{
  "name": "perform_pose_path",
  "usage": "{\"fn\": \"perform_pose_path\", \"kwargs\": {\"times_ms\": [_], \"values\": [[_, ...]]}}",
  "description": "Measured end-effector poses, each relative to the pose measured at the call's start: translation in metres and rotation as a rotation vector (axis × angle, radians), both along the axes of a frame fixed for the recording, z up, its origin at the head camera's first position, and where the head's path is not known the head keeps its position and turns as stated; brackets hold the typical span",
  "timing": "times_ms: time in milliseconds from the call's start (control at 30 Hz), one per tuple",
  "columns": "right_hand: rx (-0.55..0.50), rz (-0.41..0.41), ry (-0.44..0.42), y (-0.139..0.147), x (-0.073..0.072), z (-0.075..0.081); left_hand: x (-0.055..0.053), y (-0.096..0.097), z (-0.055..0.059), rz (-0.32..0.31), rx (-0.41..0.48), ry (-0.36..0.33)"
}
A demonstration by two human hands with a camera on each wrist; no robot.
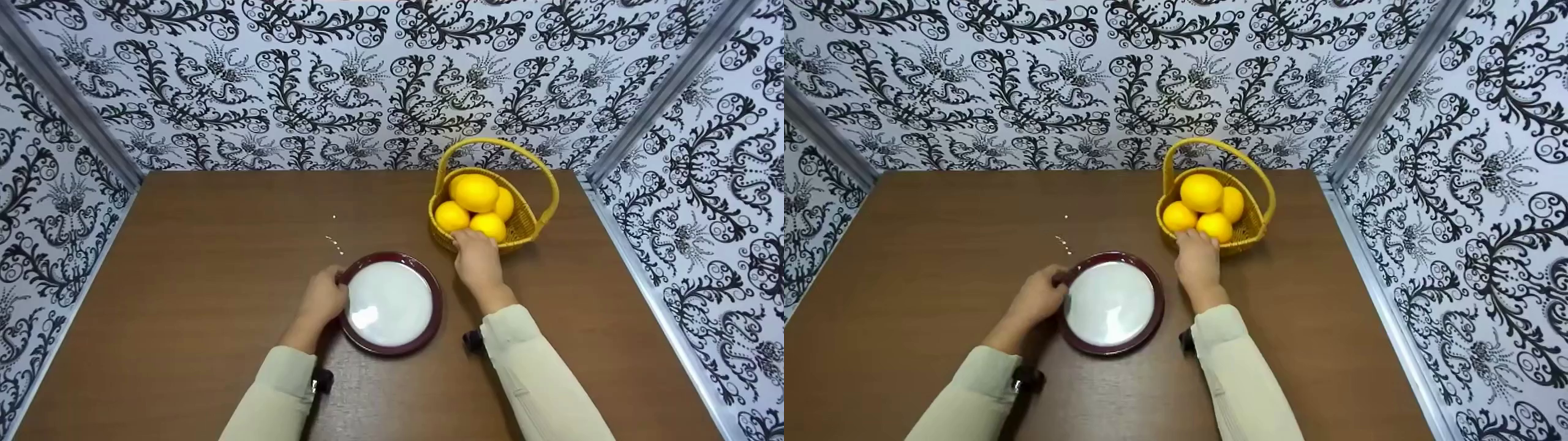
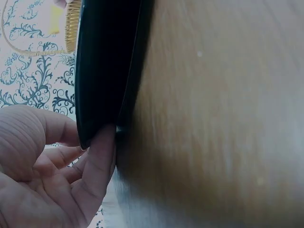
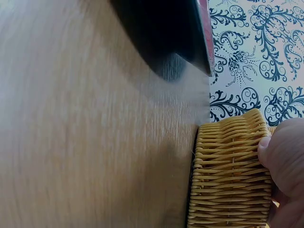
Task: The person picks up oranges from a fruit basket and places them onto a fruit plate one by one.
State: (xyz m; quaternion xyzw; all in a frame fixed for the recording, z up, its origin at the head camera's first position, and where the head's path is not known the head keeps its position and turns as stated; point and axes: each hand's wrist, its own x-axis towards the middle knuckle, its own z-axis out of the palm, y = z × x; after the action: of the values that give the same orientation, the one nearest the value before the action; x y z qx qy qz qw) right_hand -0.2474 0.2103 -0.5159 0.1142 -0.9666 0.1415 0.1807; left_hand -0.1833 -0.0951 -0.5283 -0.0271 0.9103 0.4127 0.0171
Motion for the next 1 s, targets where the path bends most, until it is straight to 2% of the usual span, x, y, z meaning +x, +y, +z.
{"fn": "perform_pose_path", "kwargs": {"times_ms": [133, 367, 667, 1000], "values": [[0.018, -0.002, 0.003, 0.000, 0.003, 0.000, -0.002, -0.004, -0.002, 0.025, 0.002, 0.011], [0.018, 0.021, 0.029, -0.002, 0.012, 0.001, -0.007, -0.016, -0.002, 0.076, 0.009, -0.020], [0.011, 0.057, 0.100, 0.000, 0.024, -0.001, -0.008, -0.020, -0.005, 0.100, 0.008, 0.025], [0.015, 0.086, 0.046, 0.002, 0.033, 0.002, -0.009, -0.019, -0.003, 0.099, 0.028, -0.005]]}}
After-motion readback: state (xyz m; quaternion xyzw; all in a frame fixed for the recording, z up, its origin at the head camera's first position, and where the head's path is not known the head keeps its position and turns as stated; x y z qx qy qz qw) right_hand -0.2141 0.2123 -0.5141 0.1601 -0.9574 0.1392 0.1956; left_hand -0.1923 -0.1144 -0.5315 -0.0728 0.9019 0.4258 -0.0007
